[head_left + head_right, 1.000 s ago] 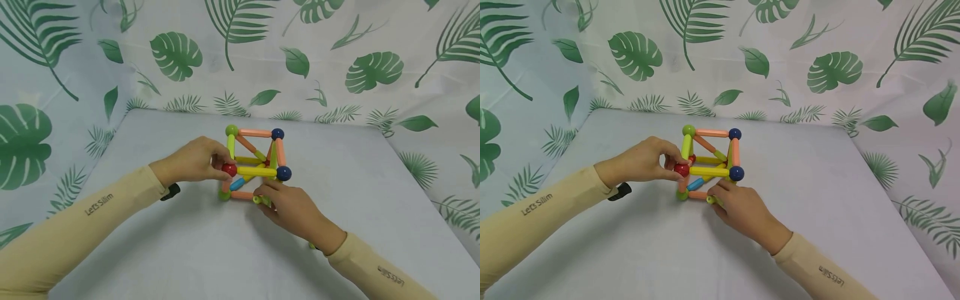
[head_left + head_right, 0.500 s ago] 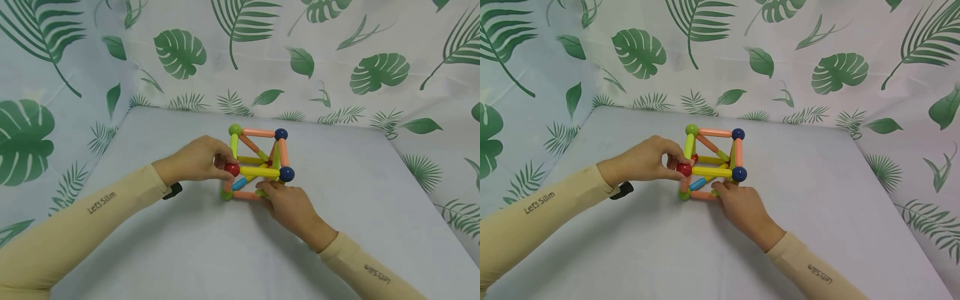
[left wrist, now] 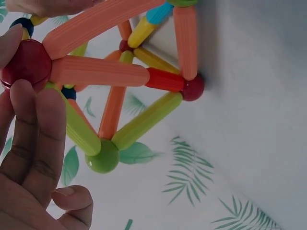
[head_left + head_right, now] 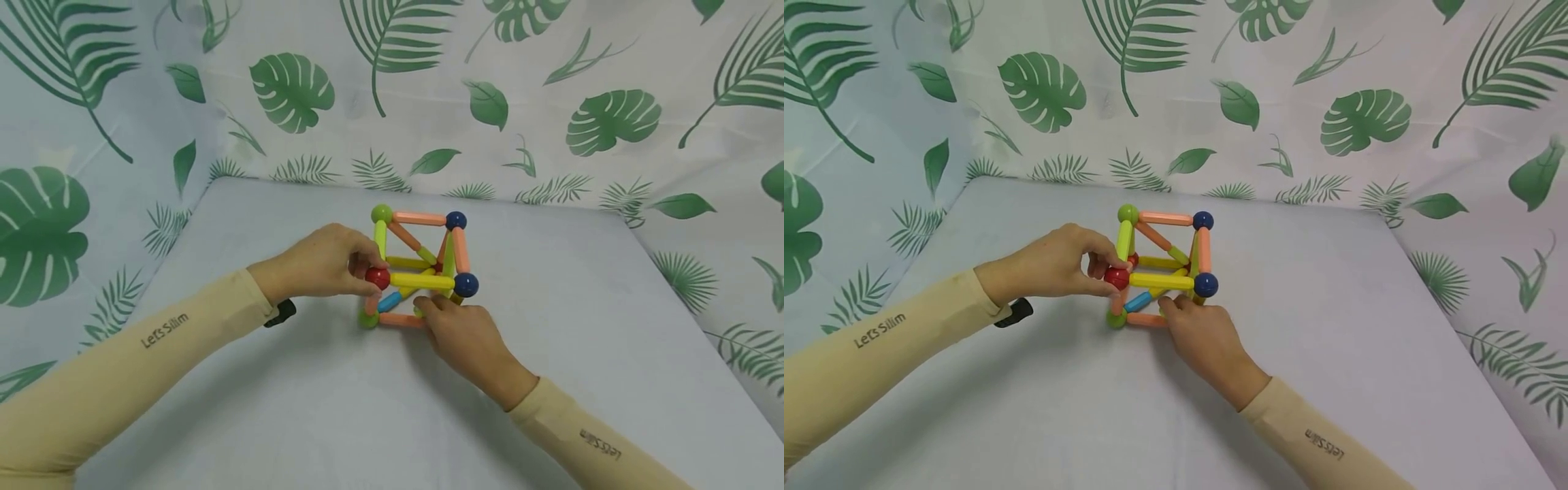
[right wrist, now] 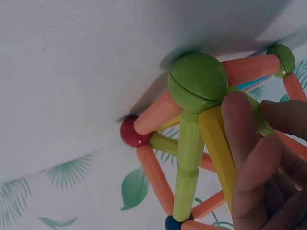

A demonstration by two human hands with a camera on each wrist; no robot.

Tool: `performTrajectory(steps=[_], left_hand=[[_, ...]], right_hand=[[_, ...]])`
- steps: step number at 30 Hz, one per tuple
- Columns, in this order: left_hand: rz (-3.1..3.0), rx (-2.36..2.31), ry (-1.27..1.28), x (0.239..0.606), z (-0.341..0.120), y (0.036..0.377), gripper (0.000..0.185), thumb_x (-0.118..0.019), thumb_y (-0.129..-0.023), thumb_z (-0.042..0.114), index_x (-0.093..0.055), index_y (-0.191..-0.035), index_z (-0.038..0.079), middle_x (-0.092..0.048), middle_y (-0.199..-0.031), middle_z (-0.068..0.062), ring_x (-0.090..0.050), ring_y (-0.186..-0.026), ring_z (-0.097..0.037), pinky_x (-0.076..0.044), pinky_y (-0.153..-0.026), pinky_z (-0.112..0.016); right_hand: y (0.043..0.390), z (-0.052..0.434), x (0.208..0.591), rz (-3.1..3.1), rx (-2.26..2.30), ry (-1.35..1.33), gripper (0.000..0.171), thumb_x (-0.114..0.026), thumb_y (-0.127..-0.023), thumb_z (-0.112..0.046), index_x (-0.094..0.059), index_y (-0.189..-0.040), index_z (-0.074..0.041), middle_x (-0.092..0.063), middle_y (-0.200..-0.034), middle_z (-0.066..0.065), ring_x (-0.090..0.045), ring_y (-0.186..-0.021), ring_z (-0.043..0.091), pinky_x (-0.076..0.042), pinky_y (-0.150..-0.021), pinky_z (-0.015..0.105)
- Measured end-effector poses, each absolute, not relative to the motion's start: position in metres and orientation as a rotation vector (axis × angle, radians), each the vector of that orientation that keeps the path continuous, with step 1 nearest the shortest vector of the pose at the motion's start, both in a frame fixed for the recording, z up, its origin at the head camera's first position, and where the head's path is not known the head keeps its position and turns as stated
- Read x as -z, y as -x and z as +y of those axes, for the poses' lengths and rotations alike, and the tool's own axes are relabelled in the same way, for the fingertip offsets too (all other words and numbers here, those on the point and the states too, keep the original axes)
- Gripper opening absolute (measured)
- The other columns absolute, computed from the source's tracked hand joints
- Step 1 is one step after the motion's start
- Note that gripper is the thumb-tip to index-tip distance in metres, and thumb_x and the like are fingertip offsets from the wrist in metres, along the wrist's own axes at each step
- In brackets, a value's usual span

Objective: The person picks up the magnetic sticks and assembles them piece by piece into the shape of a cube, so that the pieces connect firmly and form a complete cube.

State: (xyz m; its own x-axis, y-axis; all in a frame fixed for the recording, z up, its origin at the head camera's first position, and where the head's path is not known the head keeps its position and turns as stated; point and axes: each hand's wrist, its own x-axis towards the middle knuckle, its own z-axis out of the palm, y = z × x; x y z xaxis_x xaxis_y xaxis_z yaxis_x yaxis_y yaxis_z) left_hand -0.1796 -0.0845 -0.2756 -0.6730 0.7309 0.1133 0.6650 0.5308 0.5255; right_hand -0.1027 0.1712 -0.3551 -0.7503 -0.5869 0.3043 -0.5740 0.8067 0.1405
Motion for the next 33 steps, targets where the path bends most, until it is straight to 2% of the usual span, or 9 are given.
performTrajectory(steps=[4, 7, 10, 12, 15, 18, 20, 26, 33], left_hand=[[2.624, -0.8, -1.246, 0.273, -0.085, 0.18, 0.021, -0.084, -0.085, 0.031, -0.077, -0.098, 0.017, -0.062, -0.075, 0.008, -0.055, -0.071, -0.013, -0.048, -0.065, -0.03], [2.579, -0.768, -1.274, 0.268, -0.085, 0.184, 0.02, -0.079, -0.09, 0.034, -0.08, -0.101, 0.018, -0.064, -0.076, 0.01, -0.056, -0.071, -0.012, -0.048, -0.065, -0.031], [2.506, -0.749, -1.249, 0.261, -0.086, 0.19, 0.02, -0.077, -0.092, 0.034, -0.081, -0.106, 0.02, -0.066, -0.08, 0.01, -0.057, -0.075, -0.014, -0.048, -0.066, -0.032], [2.465, -0.754, -1.21, 0.259, -0.088, 0.195, 0.021, -0.078, -0.091, 0.033, -0.081, -0.108, 0.02, -0.068, -0.082, 0.01, -0.058, -0.079, -0.015, -0.049, -0.067, -0.033], [2.417, -0.769, -1.168, 0.258, -0.089, 0.202, 0.024, -0.08, -0.089, 0.033, -0.081, -0.109, 0.019, -0.071, -0.086, 0.011, -0.06, -0.086, -0.016, -0.051, -0.072, -0.034], [2.376, -0.789, -1.156, 0.261, -0.088, 0.208, 0.025, -0.081, -0.088, 0.033, -0.081, -0.109, 0.02, -0.073, -0.088, 0.012, -0.062, -0.09, -0.015, -0.052, -0.077, -0.034], [2.353, -0.806, -1.157, 0.263, -0.089, 0.21, 0.024, -0.081, -0.087, 0.034, -0.081, -0.108, 0.02, -0.074, -0.089, 0.013, -0.063, -0.091, -0.014, -0.052, -0.079, -0.034], [2.319, -0.852, -1.16, 0.266, -0.091, 0.212, 0.022, -0.081, -0.087, 0.032, -0.082, -0.106, 0.02, -0.074, -0.088, 0.013, -0.064, -0.09, -0.014, -0.053, -0.081, -0.034], [2.319, -0.864, -1.185, 0.268, -0.091, 0.212, 0.023, -0.08, -0.088, 0.031, -0.082, -0.107, 0.018, -0.075, -0.088, 0.013, -0.065, -0.088, -0.013, -0.052, -0.08, -0.033]], right_hand=[[0.094, 0.168, 0.351, -2.604, 0.171, -0.886, 0.031, -0.08, -0.088, -0.017, -0.066, -0.111, -0.001, -0.073, -0.091, 0.011, -0.037, -0.039, 0.009, -0.032, -0.038, 0.019], [0.081, 0.16, 0.345, -2.504, 0.208, -0.934, 0.03, -0.08, -0.086, -0.018, -0.068, -0.103, 0.003, -0.072, -0.087, 0.011, -0.038, -0.036, 0.009, -0.032, -0.036, 0.019], [0.069, 0.146, 0.341, -2.476, 0.148, -1.097, 0.025, -0.081, -0.084, -0.021, -0.069, -0.093, -0.001, -0.068, -0.078, 0.006, -0.045, -0.041, 0.008, -0.035, -0.038, 0.02], [0.064, 0.134, 0.341, -2.548, 0.108, -1.251, 0.024, -0.081, -0.085, -0.026, -0.069, -0.094, -0.006, -0.069, -0.083, 0.002, -0.057, -0.053, 0.008, -0.044, -0.046, 0.021], [0.061, 0.117, 0.348, -2.758, 0.096, -1.447, 0.041, -0.079, -0.088, -0.04, -0.068, -0.117, -0.012, -0.071, -0.113, 0.003, -0.069, -0.094, 0.014, -0.056, -0.077, 0.028], [0.062, 0.101, 0.36, -2.892, 0.105, -1.536, 0.066, -0.071, -0.09, -0.057, -0.056, -0.14, -0.017, -0.056, -0.143, 0.006, -0.056, -0.129, 0.023, -0.048, -0.102, 0.039], [0.064, 0.09, 0.368, -2.911, 0.089, -1.576, 0.075, -0.065, -0.091, -0.064, -0.049, -0.147, -0.017, -0.046, -0.153, 0.008, -0.046, -0.138, 0.026, -0.043, -0.107, 0.042], [0.079, 0.054, 0.38, -2.821, 0.079, -1.658, 0.09, -0.05, -0.091, -0.075, -0.039, -0.156, -0.014, -0.034, -0.161, 0.011, -0.035, -0.145, 0.032, -0.037, -0.112, 0.044], [0.098, 0.008, 0.384, -2.876, 0.147, -1.667, 0.101, -0.047, -0.086, -0.083, -0.026, -0.162, -0.021, -0.02, -0.167, 0.005, -0.021, -0.151, 0.033, -0.027, -0.117, 0.046]])
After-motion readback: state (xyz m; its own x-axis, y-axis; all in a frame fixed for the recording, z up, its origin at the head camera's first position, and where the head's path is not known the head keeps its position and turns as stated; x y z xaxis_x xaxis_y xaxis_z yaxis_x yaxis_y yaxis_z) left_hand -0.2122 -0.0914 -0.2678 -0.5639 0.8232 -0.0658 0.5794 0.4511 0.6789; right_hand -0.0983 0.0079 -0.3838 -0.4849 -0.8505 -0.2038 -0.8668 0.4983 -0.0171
